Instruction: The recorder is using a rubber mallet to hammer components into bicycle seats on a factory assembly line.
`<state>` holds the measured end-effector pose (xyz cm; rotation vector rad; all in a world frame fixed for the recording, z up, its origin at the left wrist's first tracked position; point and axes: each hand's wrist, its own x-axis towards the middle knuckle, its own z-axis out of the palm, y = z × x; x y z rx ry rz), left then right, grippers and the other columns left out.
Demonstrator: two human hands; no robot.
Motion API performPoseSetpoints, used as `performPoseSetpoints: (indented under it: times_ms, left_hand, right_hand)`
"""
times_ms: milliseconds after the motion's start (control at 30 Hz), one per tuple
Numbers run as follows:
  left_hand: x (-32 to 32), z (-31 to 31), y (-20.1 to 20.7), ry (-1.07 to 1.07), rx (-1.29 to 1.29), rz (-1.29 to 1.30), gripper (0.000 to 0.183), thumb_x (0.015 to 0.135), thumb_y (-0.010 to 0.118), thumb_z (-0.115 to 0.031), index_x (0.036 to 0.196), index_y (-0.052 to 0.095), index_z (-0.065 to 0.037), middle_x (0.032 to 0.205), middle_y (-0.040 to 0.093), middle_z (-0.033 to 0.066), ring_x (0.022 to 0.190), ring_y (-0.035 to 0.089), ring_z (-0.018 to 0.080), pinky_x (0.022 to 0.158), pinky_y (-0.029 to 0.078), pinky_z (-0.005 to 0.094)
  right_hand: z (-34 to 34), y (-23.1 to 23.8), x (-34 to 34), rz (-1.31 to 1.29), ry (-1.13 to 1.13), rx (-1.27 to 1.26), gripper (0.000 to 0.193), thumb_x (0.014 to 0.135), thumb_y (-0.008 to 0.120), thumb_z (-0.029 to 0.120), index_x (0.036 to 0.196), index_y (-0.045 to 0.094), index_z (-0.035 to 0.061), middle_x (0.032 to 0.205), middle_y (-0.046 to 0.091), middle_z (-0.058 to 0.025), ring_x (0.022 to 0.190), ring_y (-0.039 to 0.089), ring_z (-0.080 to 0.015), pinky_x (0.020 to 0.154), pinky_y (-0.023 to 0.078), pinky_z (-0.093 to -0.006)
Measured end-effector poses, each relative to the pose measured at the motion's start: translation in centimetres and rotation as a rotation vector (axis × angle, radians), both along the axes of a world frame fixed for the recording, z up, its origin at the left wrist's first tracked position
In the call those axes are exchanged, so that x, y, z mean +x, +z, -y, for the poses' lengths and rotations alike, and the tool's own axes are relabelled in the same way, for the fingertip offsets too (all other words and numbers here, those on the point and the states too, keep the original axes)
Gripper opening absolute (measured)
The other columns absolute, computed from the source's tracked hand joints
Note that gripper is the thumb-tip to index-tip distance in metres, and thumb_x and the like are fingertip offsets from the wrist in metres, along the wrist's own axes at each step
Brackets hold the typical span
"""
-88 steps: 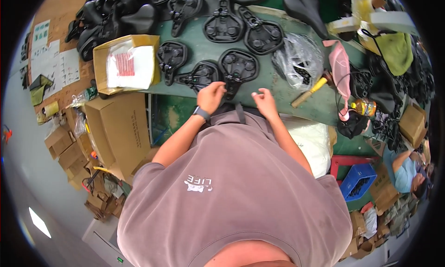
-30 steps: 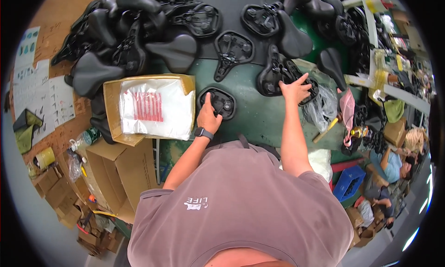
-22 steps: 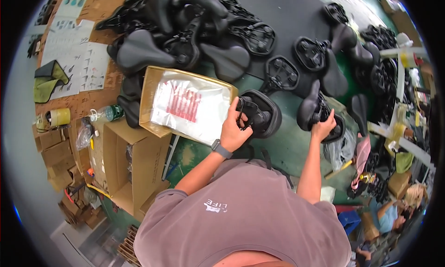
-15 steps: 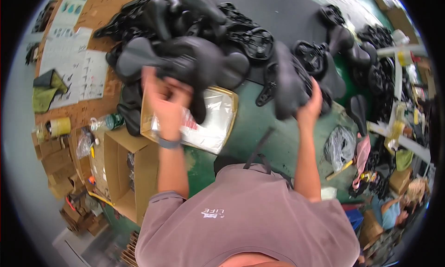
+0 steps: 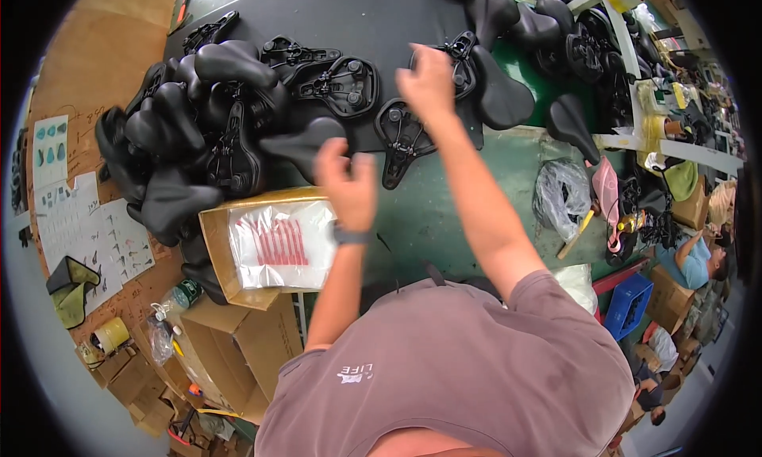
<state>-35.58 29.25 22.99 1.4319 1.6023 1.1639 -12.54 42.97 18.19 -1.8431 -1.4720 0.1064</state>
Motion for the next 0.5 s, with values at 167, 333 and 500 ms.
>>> performPoseSetpoints:
  times_ms: [167, 333, 500]
  left_hand:
    - [7.4, 4.4, -16.6, -0.131, -0.16, -0.536, 0.123, 0.072, 0.106, -0.03, 0.171, 0.037, -0.007, 0.173, 0.041, 0.0356, 0.155, 0.048, 0.0538, 0.13, 0.042, 0.056]
    - [7.6, 0.3, -19.3, -0.129, -0.138, -0.446, 0.096, 0.073, 0.1, -0.011, 0.154, 0.05, -0.021, 0.171, 0.045, 0.0287, 0.134, 0.065, 0.0546, 0.107, 0.06, 0.0563]
    - [5.3, 0.6, -13.8, -0.143, -0.148, -0.177, 0.08, 0.074, 0.099, -0.015, 0.143, 0.059, -0.016, 0.156, 0.058, 0.0195, 0.128, 0.071, 0.0451, 0.103, 0.064, 0.0496]
  right_hand:
    - [0.7, -10.5, 7.3, 0.208, -0.025, -0.527, 0.061, 0.087, 0.093, 0.036, 0.141, 0.072, 0.0171, 0.146, 0.062, -0.0253, 0.139, 0.058, -0.0486, 0.119, 0.051, -0.0563]
    - [-0.7, -14.6, 10.8, 0.097, -0.008, -0.247, 0.036, 0.074, 0.097, 0.027, 0.08, 0.067, 0.0075, 0.087, 0.074, -0.0115, 0.093, 0.073, -0.0385, 0.103, 0.053, -0.0513]
    - [-1.3, -12.3, 8.2, -0.673, -0.141, -0.037, 0.035, 0.089, 0.099, 0.014, 0.089, 0.065, 0.0072, 0.086, 0.06, 0.0054, 0.08, 0.055, -0.0075, 0.076, 0.05, -0.0272]
